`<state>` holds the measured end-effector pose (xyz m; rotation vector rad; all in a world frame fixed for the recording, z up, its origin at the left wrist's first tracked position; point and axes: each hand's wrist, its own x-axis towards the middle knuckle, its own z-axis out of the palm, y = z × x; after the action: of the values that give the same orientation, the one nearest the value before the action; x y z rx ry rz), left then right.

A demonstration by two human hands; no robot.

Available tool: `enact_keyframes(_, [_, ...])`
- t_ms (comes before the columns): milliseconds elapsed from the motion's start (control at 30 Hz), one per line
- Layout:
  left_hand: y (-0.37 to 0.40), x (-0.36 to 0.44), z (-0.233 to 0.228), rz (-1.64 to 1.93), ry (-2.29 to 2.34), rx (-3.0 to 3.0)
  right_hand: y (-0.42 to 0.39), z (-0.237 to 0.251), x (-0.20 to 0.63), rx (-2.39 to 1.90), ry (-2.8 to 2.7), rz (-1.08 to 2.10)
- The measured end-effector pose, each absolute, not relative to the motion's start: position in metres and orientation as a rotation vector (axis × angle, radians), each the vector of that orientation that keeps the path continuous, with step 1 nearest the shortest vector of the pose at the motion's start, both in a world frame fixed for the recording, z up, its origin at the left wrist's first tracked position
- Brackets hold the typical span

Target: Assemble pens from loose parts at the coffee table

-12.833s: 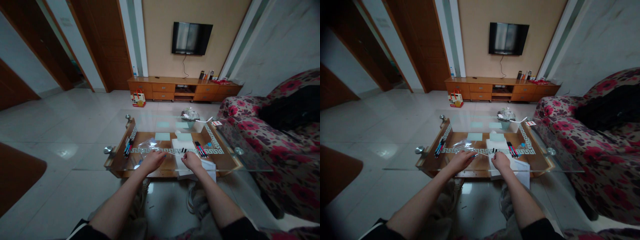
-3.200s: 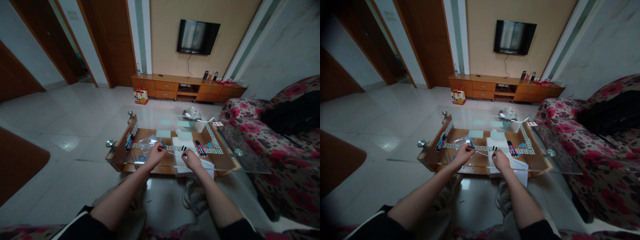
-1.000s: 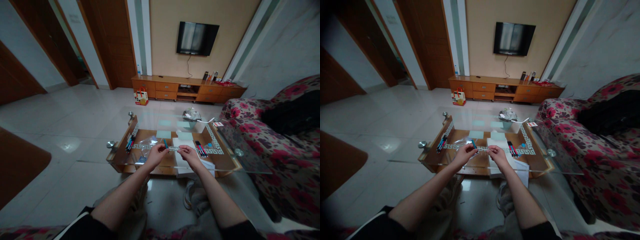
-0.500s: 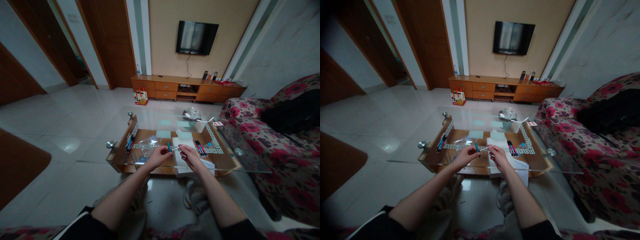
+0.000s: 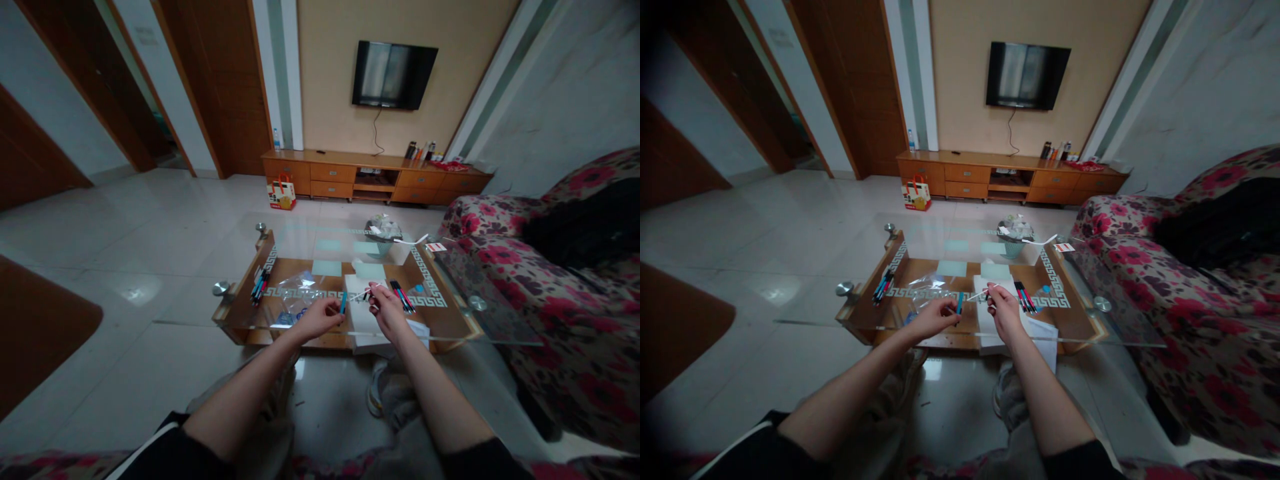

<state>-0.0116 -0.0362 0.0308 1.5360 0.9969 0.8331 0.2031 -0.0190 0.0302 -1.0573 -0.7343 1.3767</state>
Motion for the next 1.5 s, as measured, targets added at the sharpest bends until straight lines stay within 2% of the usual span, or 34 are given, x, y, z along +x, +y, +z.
enact_keyframes(600, [-0.038, -0.013, 0.031, 0.78, 0.93, 1.692, -0.02, 0.034, 0.202, -1.044, -0.742, 1.313])
enact_keyframes(1500, [-0.039, -0.015, 0.036, 0.713, 1.002, 1.848, -0.023, 0.022, 0.198, -1.265, -1.123, 1.249])
